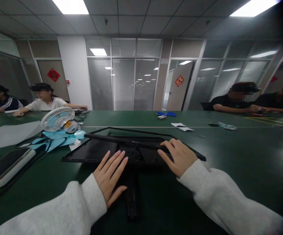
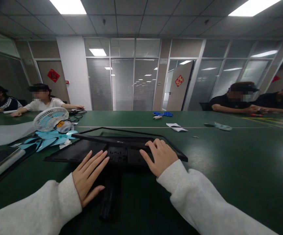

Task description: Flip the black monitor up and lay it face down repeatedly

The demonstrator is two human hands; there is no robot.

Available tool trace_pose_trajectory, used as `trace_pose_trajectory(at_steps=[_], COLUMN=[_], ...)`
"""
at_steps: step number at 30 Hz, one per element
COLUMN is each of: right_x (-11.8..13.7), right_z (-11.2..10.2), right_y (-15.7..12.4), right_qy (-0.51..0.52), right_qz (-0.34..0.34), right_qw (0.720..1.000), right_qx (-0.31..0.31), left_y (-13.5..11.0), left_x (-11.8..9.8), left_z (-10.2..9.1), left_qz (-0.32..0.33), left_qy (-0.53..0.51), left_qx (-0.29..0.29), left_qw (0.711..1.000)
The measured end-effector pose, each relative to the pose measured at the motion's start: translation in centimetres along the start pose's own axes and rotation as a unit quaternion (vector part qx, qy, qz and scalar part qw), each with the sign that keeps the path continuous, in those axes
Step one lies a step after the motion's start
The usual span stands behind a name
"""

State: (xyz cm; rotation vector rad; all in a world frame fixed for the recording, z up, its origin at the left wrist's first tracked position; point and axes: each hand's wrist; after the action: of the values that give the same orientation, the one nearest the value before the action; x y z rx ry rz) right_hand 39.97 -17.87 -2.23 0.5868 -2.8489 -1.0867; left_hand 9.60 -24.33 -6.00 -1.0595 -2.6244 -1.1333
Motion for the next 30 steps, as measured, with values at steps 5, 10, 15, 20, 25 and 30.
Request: trace_pose_trajectory(at_steps=[5,10,15,20,25,30], right_x=[0.37,0.51,0.56,0.83,0.84,0.83], right_z=[0.16,0.04,-0.27,-0.30,0.01,-0.10], right_y=[-0.19,-0.47,-0.59,-0.57,-0.71,-0.83], right_qy=[0.021,0.039,0.044,0.043,0.046,0.046], right_qz=[-0.017,-0.052,-0.071,-0.070,-0.072,-0.077], right_qw=[1.000,0.998,0.996,0.996,0.995,0.995], right_qx=[-0.013,-0.015,-0.024,-0.035,-0.040,-0.042], left_y=[0.09,-0.04,-0.22,-0.21,-0.21,-0.30], left_x=[0.00,0.03,-0.10,-0.12,-0.14,-0.23], left_z=[-0.34,-0.11,0.17,0.10,0.12,0.21], left_qz=[-0.022,-0.036,-0.032,-0.033,-0.036,-0.037], left_qy=[-0.011,0.003,0.008,0.012,0.013,0.011], left_qx=[-0.009,-0.022,-0.012,-0.013,-0.022,-0.026], left_qw=[1.000,0.999,0.999,0.999,0.999,0.999])
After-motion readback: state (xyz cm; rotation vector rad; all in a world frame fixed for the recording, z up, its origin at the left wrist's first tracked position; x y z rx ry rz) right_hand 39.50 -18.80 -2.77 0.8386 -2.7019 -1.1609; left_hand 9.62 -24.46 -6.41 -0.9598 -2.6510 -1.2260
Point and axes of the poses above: each hand's wrist, its own y-axis towards the middle knuckle, its own z-axis out of the palm, x = y × z, and after that the axes turned 5 degrees about -x, right-handed
